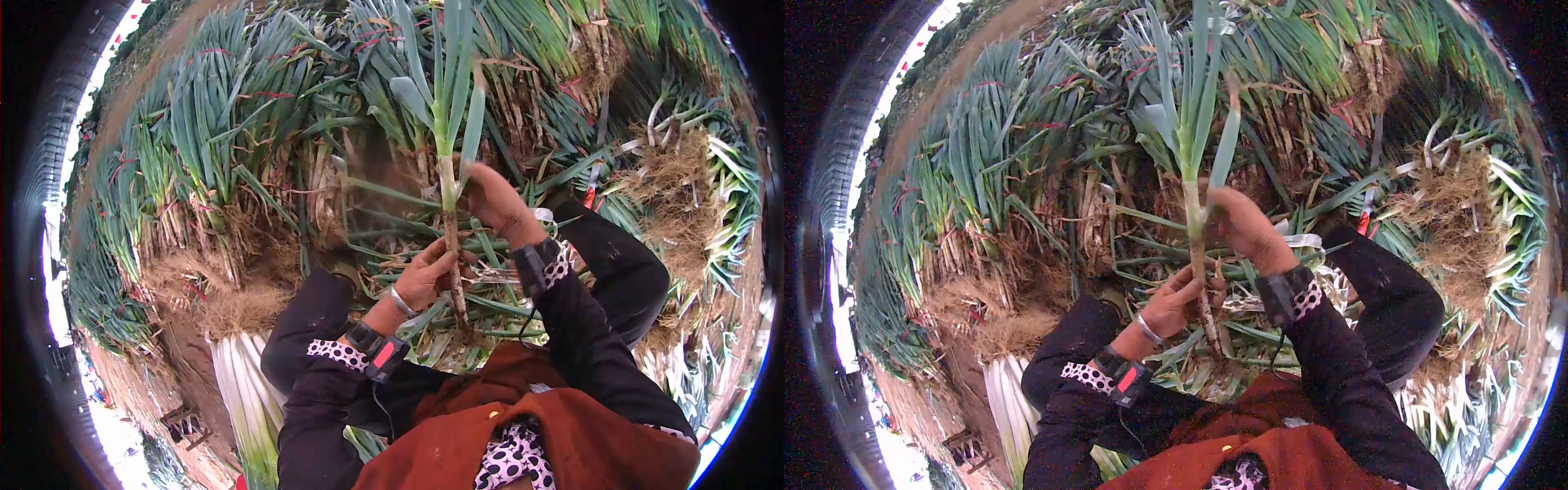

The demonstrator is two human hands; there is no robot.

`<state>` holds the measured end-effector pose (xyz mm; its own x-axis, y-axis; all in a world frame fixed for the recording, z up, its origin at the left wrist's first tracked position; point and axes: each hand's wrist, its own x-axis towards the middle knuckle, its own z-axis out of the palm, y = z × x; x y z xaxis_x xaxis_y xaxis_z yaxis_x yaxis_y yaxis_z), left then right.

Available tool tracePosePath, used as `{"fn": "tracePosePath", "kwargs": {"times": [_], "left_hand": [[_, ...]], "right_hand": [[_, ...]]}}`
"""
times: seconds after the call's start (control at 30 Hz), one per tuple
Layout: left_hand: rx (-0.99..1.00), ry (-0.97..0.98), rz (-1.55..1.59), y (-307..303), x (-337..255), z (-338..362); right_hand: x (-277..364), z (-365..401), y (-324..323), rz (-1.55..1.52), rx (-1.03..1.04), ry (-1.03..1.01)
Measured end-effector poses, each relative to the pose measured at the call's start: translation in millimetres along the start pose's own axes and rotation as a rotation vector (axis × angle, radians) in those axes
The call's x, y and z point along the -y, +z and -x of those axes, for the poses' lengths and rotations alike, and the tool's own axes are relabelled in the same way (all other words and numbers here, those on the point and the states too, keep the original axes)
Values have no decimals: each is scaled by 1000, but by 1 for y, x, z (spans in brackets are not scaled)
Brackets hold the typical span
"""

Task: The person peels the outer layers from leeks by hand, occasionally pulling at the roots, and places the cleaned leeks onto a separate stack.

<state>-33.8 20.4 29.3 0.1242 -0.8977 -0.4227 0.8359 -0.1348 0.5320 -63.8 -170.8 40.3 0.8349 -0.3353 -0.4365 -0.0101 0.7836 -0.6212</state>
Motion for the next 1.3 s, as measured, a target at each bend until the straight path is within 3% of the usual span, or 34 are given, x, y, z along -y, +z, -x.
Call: {"fn": "tracePosePath", "kwargs": {"times": [0.03,0.1,0.17,0.2,0.3,0.37,0.47,0.5,0.57,0.63,0.7,0.73,0.77,0.8,0.83,0.9,0.93,0.97,1.03,1.1,1.23,1.3], "left_hand": [[32,-14,6,-1,-1,-1],[-13,-23,-83,-1,7,-3],[-57,-33,-167,-8,13,-8],[-59,-16,-291,-4,5,-11],[-244,-85,-465,-2,-30,-26],[-225,123,-98,-10,-57,-34],[-202,176,-3,-37,-67,-55],[-210,193,-5,-40,-66,-62],[-403,413,4,-42,-64,-73],[-416,425,-3,-48,-67,-72],[-427,532,-289,-62,-78,-67],[-492,430,123,-65,-91,-69],[-444,389,235,-73,-100,-65],[-470,427,224,-72,-110,-58],[-500,467,212,-68,-120,-49],[-513,512,217,-74,-132,-36],[-511,555,223,-74,-138,-30],[-488,558,190,-67,-140,-26],[-434,562,182,-52,-139,-27],[-398,588,160,-40,-136,-30],[-300,605,152,-13,-127,-28],[-238,598,171,-6,-122,-29]], "right_hand": [[9,0,8,-153,29,-50],[18,-7,5,-95,42,-80],[19,-13,5,364,-19,-205],[23,-10,3,483,-48,-134],[8,-13,-8,478,56,-145],[-2,-7,-3,465,114,-81],[-20,2,18,572,242,-34],[-30,-3,16,642,251,-90],[-36,-6,28,562,246,-120],[-33,3,41,648,238,-117],[-31,15,46,741,227,-116],[-36,27,45,827,265,-167],[-40,40,45,910,302,-218],[-23,65,48,852,281,-15],[-24,79,29,676,278,65],[-10,111,-1,818,305,144],[-16,117,-39,1020,301,292],[-24,118,-74,1269,324,299],[-33,114,-114,1354,259,382],[-24,108,-118,1736,126,84],[-26,64,-4,1248,-77,-505],[-31,43,45,1105,6,-589]]}}
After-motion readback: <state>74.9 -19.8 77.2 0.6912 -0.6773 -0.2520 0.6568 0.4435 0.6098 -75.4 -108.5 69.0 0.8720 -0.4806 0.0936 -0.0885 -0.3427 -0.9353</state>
